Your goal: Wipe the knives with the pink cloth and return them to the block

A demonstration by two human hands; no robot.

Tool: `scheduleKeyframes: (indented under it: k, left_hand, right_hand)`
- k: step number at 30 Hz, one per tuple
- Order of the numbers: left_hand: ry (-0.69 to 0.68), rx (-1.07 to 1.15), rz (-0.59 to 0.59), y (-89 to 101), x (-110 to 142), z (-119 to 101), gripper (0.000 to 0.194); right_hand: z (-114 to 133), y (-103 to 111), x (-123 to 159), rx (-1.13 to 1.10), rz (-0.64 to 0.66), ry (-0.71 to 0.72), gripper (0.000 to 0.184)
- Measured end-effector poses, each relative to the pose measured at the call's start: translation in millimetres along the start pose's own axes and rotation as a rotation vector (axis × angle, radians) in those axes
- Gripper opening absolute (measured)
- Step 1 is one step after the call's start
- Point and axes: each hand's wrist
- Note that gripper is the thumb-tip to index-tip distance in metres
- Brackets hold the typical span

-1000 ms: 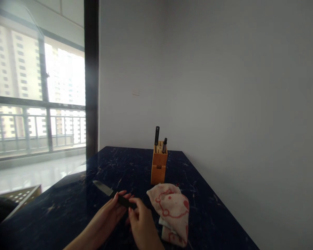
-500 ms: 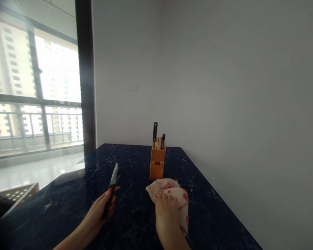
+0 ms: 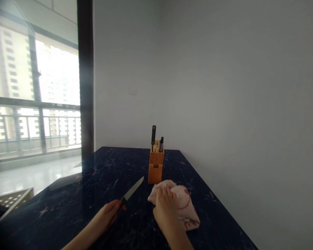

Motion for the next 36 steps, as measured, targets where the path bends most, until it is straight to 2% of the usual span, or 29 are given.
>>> scheduleKeyframes:
  k: [4, 8, 12, 16, 18, 24, 29, 33, 36]
  left_hand:
    - [-0.011, -0.109, 0.033, 1.0, 2, -2, 0.071]
    - [-0.007, -0.17, 0.104, 3.7, 5, -10, 0.071]
    - [-0.006, -0.219, 0.116, 5.1, 7, -14, 0.062]
    - [-0.15, -0.281, 0.046, 4.9, 11, -17, 0.039]
    - [-0.206, -0.326, 0.025, 3.0, 15, -19, 0.032]
    - [-0.216, -0.425, -0.003, -4.2, 24, -25, 0.031]
    - [-0.213, -0.359, -0.015, -2.8, 20, -24, 0.022]
    - [-0.203, -0.301, -0.009, -2.1, 20, -23, 0.019]
    - [-0.19, -0.42, 0.008, -3.5, 23, -25, 0.023]
  right_hand:
    - [7, -22, 0, -0.162, 0.001, -0.029, 0.033]
    - [-1, -35, -3, -0.357, -0.014, -0.062, 0.024]
    - [-6, -38, -8, -0.417, -0.088, -0.151, 0.021]
    - [2, -34, -10, -0.565, -0.222, -0.222, 0.011]
    - [9, -32, -10, -0.61, -0.237, -0.215, 0.008]
    - [27, -31, -3, -0.74, -0.12, -0.177, 0.012]
    - [42, -35, 1, -0.809, -0.013, -0.152, 0.013]
    - [47, -37, -2, -0.804, -0.018, -0.18, 0.015]
    - [47, -39, -1, -0.803, -0.048, -0.194, 0.014]
Point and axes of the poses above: each hand's wrist, its own x-axis away from the middle knuckle, its own y-axis out of the back of the hand, z = x × y, and after that the axes turned 12 degrees about -z, right-handed
